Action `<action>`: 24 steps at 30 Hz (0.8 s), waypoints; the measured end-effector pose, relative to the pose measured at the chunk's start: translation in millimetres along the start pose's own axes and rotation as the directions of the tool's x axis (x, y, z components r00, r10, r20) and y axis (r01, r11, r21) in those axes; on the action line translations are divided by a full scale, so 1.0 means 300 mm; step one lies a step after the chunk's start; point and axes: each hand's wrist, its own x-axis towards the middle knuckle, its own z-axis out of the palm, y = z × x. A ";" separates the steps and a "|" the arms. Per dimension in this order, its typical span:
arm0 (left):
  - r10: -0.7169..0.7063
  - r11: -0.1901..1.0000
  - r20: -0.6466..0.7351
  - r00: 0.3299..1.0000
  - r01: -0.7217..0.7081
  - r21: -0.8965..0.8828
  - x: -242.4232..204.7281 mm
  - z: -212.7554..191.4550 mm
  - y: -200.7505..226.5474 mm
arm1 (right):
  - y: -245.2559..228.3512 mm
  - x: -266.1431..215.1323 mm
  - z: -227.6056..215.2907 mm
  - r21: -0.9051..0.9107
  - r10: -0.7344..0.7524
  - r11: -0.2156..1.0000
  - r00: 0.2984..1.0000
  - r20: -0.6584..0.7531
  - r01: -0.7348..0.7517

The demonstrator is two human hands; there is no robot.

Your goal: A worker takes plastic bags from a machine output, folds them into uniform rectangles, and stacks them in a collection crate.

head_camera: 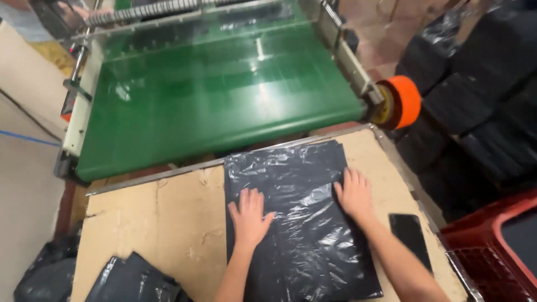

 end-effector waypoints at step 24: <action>0.256 -0.767 0.653 0.712 0.561 -0.311 -0.039 0.263 -0.309 | 0.065 -0.472 -0.333 0.561 -0.396 0.743 0.915 -0.071 0.365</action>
